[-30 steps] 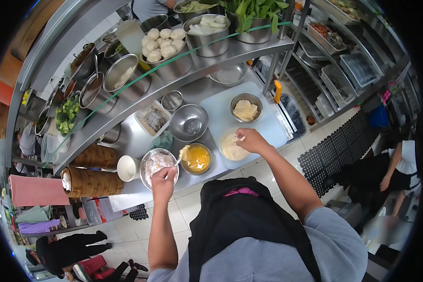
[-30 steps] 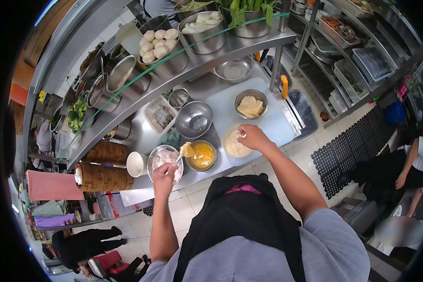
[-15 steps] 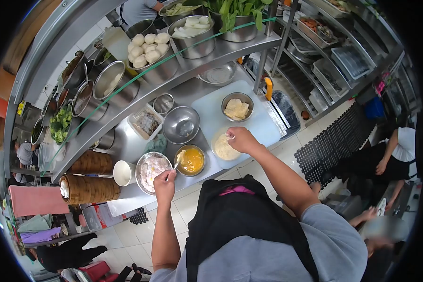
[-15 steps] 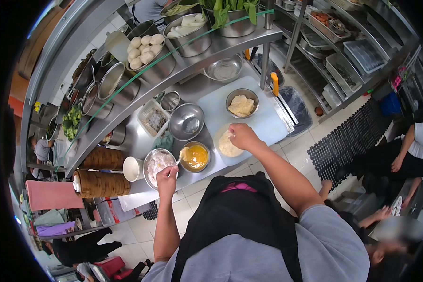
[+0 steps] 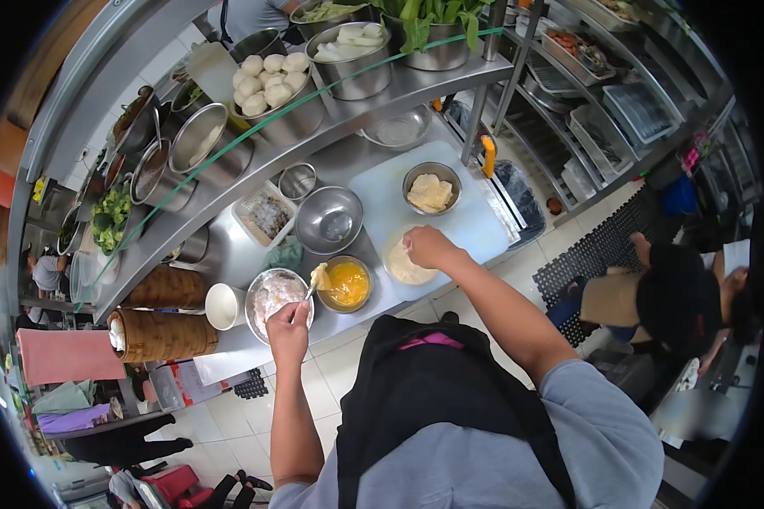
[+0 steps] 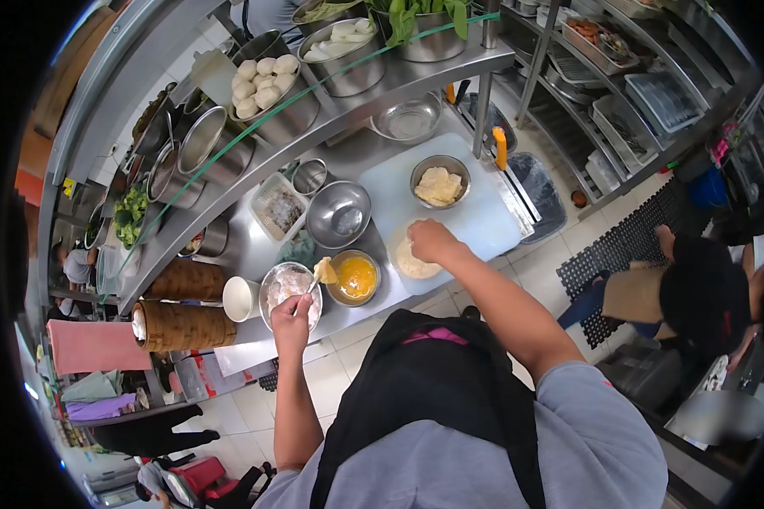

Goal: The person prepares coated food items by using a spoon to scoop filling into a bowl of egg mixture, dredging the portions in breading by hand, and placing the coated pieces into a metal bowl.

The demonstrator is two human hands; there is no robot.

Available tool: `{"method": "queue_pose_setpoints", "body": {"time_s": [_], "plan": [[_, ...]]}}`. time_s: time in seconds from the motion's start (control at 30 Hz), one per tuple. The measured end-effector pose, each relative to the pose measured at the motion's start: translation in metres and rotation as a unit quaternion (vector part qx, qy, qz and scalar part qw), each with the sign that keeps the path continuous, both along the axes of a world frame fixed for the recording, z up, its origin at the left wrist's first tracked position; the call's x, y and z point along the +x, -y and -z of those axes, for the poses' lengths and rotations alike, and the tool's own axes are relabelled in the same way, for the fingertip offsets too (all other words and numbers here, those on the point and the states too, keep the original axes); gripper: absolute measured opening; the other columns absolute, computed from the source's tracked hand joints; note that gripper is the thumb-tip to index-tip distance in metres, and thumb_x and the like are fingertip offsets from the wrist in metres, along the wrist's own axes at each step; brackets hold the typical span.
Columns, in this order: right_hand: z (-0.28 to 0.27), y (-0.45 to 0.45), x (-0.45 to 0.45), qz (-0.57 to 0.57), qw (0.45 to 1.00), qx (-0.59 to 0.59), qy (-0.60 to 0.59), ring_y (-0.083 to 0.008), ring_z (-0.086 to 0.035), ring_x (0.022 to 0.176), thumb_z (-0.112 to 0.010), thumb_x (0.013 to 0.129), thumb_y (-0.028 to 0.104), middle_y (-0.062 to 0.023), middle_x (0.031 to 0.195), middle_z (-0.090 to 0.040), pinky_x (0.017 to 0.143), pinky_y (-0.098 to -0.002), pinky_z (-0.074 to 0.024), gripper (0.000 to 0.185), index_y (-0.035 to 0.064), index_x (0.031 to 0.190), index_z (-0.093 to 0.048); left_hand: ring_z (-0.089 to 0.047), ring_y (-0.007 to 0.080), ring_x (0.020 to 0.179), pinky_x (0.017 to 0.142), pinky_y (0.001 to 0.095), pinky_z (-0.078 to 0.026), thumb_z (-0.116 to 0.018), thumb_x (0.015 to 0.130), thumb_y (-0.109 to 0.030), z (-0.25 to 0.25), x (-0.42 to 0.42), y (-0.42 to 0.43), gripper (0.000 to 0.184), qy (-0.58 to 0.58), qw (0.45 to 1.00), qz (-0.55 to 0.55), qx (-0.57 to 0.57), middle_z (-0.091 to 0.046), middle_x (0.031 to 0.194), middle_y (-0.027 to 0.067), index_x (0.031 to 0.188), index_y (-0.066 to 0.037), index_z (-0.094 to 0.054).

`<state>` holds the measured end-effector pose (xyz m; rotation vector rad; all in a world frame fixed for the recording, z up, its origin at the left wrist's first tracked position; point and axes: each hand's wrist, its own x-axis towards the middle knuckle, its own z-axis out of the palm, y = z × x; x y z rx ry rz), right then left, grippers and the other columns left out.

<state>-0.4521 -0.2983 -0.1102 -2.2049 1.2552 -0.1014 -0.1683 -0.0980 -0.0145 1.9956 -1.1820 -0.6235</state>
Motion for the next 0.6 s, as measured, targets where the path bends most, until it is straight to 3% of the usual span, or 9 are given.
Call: {"method": "queue_pose_setpoints", "body": {"time_s": [0.07,0.17,0.3,0.47,0.57,0.6], "plan": [[-0.010,0.007,-0.009,0.019,0.997,0.023,0.076,-0.0351,-0.069,0.096,-0.060,0.083,0.010,-0.0196,0.101,-0.071,0.089,-0.0415,-0.0543,0.024,0.0016,0.101,-0.072,-0.055,0.0133,0.062,0.063,0.0314,-0.047,-0.067,0.092,-0.021,0.018,0.004,-0.002,0.025,-0.005,1.000,-0.004,0.004,-0.065,0.066,0.0096,0.091,0.003,-0.073],[-0.013,0.013,-0.019,0.049,0.992,0.063,0.098,-0.0356,-0.067,0.100,-0.063,0.082,0.014,-0.0181,0.103,-0.071,0.092,-0.0410,-0.0526,0.027,0.0027,0.104,-0.072,-0.055,0.0136,0.061,0.062,0.0316,-0.046,-0.068,0.092,-0.022,0.066,0.017,-0.004,0.026,0.014,1.000,0.003,0.022,-0.065,0.065,0.0098,0.090,0.003,-0.073],[-0.010,0.012,-0.042,0.082,0.982,0.062,0.161,-0.0307,-0.070,0.093,-0.065,0.082,0.015,-0.0169,0.098,-0.072,0.086,-0.0379,-0.0550,0.029,0.0018,0.107,-0.071,-0.054,0.0144,0.061,0.062,0.0320,-0.046,-0.069,0.091,-0.023,0.033,0.010,0.002,0.027,-0.003,1.000,0.006,0.016,-0.065,0.066,0.0090,0.088,0.004,-0.073],[-0.040,0.016,-0.066,0.189,0.924,0.182,0.279,-0.0139,-0.067,0.071,-0.068,0.087,0.017,-0.0093,0.086,-0.069,0.065,-0.0271,-0.0551,0.026,-0.0011,0.106,-0.070,-0.046,0.0059,0.057,0.053,0.0250,-0.038,-0.068,0.093,-0.021,-0.047,-0.020,0.024,0.023,-0.089,0.994,0.043,0.047,-0.058,0.063,-0.0008,0.089,0.002,-0.073],[-0.053,0.023,-0.069,0.219,0.910,0.167,0.311,-0.0121,-0.065,0.065,-0.068,0.088,0.018,-0.0076,0.084,-0.067,0.061,-0.0257,-0.0542,0.028,-0.0025,0.107,-0.068,-0.049,0.0068,0.060,0.056,0.0253,-0.041,-0.068,0.093,-0.021,-0.057,-0.046,0.045,0.025,-0.134,0.986,0.094,0.033,-0.061,0.065,0.0007,0.089,0.003,-0.073],[-0.052,0.025,-0.069,0.226,0.903,0.166,0.325,-0.0124,-0.065,0.065,-0.068,0.088,0.019,-0.0068,0.084,-0.067,0.060,-0.0263,-0.0537,0.030,-0.0028,0.109,-0.067,-0.058,0.0121,0.063,0.060,0.0286,-0.046,-0.070,0.091,-0.018,-0.046,-0.053,0.055,0.021,-0.135,0.983,0.119,0.024,-0.068,0.070,0.0071,0.091,0.003,-0.073]]}}
